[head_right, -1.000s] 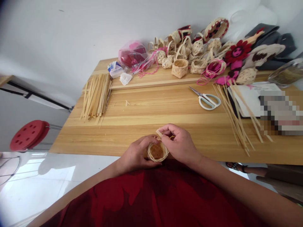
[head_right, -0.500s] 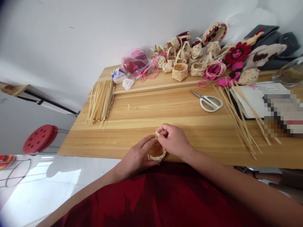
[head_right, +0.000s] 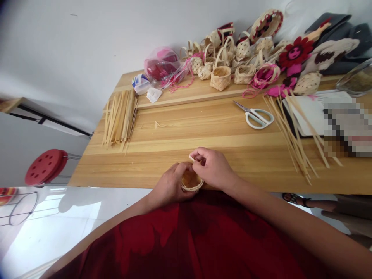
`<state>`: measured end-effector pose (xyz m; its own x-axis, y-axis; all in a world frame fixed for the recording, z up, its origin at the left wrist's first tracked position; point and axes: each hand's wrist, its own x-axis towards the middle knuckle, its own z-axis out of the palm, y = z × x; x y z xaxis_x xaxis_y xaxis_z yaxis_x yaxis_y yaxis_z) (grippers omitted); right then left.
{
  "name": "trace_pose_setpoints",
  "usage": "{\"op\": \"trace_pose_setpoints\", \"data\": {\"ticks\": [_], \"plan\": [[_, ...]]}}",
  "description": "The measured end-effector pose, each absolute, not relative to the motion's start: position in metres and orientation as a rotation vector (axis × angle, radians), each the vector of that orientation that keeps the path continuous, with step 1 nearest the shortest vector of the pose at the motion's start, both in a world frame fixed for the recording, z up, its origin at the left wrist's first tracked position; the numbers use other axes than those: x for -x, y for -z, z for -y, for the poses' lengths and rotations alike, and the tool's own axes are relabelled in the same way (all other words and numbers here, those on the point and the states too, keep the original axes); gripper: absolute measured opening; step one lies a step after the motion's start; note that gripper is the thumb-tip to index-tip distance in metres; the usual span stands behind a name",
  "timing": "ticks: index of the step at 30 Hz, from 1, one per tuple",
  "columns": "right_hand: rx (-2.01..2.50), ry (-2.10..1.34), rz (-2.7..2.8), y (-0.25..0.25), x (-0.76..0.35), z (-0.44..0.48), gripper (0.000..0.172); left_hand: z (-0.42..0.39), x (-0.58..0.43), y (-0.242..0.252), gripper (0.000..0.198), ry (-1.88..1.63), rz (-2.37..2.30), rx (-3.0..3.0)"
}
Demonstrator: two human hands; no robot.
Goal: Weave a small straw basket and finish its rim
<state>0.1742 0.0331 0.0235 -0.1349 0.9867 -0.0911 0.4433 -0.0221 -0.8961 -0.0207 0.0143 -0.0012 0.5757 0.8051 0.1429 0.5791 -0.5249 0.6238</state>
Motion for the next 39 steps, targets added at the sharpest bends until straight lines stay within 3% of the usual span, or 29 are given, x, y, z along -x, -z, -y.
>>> {"op": "trace_pose_setpoints", "data": {"ticks": [6, 14, 24, 34, 39], "plan": [[1.464, -1.049, 1.698, -0.027, -0.175, -0.026, 0.017, -0.012, 0.024, 0.0, 0.053, -0.608, -1.102, -2.37], [1.413, -0.476, 2.199, -0.043, -0.179, -0.018, 0.021, -0.015, 0.017, -0.003, 0.051, -0.627, -1.007, -2.554], [1.587, -0.362, 2.356, -0.054, -0.179, -0.019, 0.016, -0.016, 0.015, -0.008, 0.052, -0.531, -1.029, -2.497], [1.607, -0.812, 1.936, -0.063, -0.186, -0.009, 0.018, -0.012, 0.017, -0.008, 0.042, -0.671, -0.967, -2.531], [1.599, -0.765, 1.897, -0.065, -0.194, -0.002, 0.017, -0.011, 0.018, -0.012, 0.033, -0.793, -0.871, -2.671]]}}
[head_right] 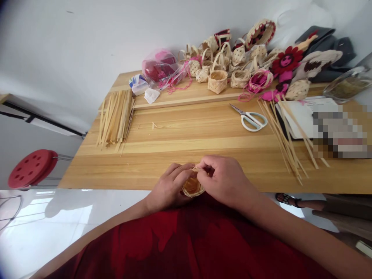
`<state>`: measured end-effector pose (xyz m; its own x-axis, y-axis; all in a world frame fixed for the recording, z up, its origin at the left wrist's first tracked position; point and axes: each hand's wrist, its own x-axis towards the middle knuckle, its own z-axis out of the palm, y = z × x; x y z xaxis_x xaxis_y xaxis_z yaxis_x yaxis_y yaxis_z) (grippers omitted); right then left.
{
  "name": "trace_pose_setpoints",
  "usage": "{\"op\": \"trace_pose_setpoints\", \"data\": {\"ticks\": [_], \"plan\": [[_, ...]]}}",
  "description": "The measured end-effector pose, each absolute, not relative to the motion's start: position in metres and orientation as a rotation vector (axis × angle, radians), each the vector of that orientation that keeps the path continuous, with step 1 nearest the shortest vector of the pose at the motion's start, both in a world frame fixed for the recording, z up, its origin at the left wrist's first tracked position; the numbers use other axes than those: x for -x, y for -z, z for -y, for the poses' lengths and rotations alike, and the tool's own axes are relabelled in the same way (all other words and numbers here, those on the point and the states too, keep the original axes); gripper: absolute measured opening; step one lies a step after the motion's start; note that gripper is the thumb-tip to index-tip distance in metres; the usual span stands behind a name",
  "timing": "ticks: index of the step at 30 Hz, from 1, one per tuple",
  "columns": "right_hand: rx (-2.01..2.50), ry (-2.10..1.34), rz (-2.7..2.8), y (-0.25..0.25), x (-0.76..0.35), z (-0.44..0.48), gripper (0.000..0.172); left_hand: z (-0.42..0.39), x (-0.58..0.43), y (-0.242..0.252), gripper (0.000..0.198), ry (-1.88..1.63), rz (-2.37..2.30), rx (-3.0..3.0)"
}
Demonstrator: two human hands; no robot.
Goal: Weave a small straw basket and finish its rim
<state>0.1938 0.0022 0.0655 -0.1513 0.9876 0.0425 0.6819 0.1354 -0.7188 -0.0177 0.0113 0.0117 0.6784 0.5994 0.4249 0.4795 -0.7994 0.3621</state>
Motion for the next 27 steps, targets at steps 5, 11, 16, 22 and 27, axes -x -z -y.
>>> {"op": "trace_pose_setpoints", "data": {"ticks": [5, 11, 16, 22, 27], "plan": [[1.576, -0.727, 1.92, -0.067, -0.199, 0.005, 0.017, -0.013, 0.017, -0.015, 0.034, -0.808, -0.889, -2.725], [1.5, -0.787, 1.851, -0.066, -0.197, 0.003, 0.016, -0.016, 0.019, -0.012, 0.037, -0.802, -0.891, -2.701], [1.524, -0.836, 1.91, -0.067, -0.197, -0.002, 0.018, -0.016, 0.023, -0.004, 0.041, -0.861, -0.95, -2.633], [1.518, -0.876, 1.998, -0.07, -0.196, -0.007, 0.02, -0.014, 0.023, 0.0, 0.042, -0.886, -1.008, -2.56], [1.487, -0.784, 2.06, -0.069, -0.195, -0.009, 0.025, -0.016, 0.024, 0.001, 0.043, -0.9, -0.965, -2.588]]}}
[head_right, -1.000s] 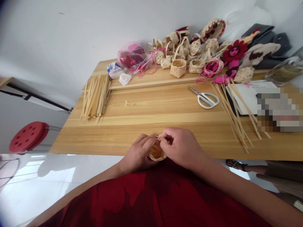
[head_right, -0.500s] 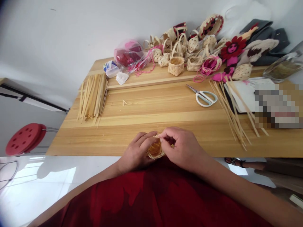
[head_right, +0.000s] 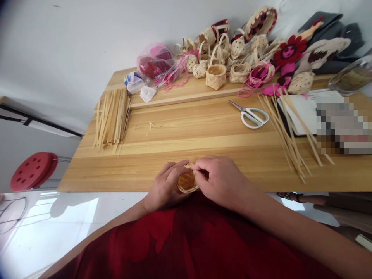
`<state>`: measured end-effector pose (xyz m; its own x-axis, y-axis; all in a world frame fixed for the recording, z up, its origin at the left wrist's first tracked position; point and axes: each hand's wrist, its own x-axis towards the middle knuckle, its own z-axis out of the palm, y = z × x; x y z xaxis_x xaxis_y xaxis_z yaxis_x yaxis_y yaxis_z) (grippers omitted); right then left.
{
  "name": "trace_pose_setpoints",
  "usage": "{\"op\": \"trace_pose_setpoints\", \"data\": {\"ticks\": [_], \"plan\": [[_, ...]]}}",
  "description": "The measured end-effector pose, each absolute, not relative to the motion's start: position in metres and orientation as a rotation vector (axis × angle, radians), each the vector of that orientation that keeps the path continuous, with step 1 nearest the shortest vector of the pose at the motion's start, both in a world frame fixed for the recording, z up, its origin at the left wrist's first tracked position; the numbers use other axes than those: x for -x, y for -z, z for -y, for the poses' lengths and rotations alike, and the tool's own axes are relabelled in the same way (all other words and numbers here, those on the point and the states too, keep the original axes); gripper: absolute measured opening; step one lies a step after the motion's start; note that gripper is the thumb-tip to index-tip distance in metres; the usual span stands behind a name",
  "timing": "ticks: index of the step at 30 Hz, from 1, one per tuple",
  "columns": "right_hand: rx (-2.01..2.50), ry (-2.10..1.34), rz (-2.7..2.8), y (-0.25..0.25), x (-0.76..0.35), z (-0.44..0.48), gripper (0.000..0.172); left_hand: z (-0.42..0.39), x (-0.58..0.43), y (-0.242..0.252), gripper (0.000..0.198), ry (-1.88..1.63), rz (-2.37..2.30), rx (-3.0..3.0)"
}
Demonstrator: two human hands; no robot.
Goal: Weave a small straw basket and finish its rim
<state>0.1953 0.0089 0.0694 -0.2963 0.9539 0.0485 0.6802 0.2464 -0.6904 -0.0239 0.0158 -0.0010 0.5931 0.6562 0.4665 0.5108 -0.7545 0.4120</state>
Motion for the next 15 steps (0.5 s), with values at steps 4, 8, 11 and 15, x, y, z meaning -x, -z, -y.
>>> {"op": "trace_pose_setpoints", "data": {"ticks": [4, 8, 11, 15], "plan": [[1.484, -0.792, 2.109, -0.07, -0.194, -0.011, 0.026, -0.016, 0.024, 0.001, 0.045, -0.876, -0.984, -2.602], [1.522, -0.829, 2.148, -0.075, -0.192, -0.016, 0.027, -0.015, 0.023, 0.002, 0.046, -0.857, -0.974, -2.598], [1.526, -0.898, 2.122, -0.075, -0.192, -0.02, 0.026, -0.014, 0.022, 0.003, 0.045, -0.852, -0.999, -2.57], [1.51, -0.962, 2.076, -0.072, -0.192, -0.024, 0.025, -0.014, 0.022, 0.001, 0.046, -0.853, -1.005, -2.525]]}}
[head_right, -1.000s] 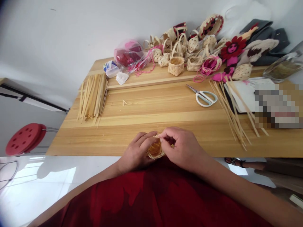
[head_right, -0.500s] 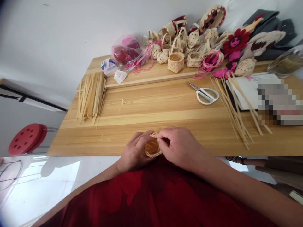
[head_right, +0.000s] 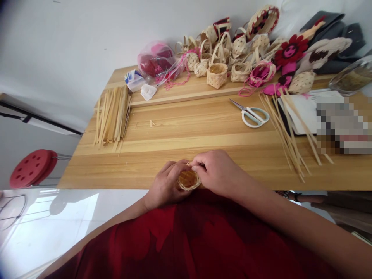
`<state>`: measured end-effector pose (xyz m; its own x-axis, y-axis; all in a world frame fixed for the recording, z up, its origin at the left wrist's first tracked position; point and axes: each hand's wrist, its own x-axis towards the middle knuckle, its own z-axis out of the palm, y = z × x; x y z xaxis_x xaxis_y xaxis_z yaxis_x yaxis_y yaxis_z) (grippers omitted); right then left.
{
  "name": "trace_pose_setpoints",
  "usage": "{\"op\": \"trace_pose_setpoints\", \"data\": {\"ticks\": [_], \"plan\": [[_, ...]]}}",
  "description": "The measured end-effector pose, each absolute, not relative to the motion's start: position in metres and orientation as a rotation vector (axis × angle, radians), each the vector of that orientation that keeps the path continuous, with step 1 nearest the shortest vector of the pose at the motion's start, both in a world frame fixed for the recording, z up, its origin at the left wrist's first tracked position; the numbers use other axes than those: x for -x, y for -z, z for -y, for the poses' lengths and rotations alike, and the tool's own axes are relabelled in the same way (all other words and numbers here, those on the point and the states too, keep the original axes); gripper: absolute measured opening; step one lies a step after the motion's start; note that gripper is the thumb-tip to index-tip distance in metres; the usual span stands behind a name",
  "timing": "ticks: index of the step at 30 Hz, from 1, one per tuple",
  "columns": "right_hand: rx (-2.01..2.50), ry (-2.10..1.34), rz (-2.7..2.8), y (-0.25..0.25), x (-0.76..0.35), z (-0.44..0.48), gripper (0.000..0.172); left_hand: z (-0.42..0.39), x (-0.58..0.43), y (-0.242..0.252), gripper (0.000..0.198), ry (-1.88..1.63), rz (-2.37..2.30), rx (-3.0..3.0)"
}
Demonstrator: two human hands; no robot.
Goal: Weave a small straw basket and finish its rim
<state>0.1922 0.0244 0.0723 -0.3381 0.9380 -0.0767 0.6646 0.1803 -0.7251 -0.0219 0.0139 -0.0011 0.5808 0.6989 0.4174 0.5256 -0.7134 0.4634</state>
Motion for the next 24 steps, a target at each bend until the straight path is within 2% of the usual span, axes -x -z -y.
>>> {"op": "trace_pose_setpoints", "data": {"ticks": [15, 24], "plan": [[1.47, -1.074, 1.929, -0.0743, -0.1928, -0.0245, 0.022, -0.0136, 0.028, 0.0033, 0.045, -0.972, -0.97, -2.602], [1.431, -0.792, 2.111, -0.078, -0.191, -0.0177, 0.028, -0.0162, 0.0279, -0.0021, 0.043, -1.028, -0.944, -2.683]]}}
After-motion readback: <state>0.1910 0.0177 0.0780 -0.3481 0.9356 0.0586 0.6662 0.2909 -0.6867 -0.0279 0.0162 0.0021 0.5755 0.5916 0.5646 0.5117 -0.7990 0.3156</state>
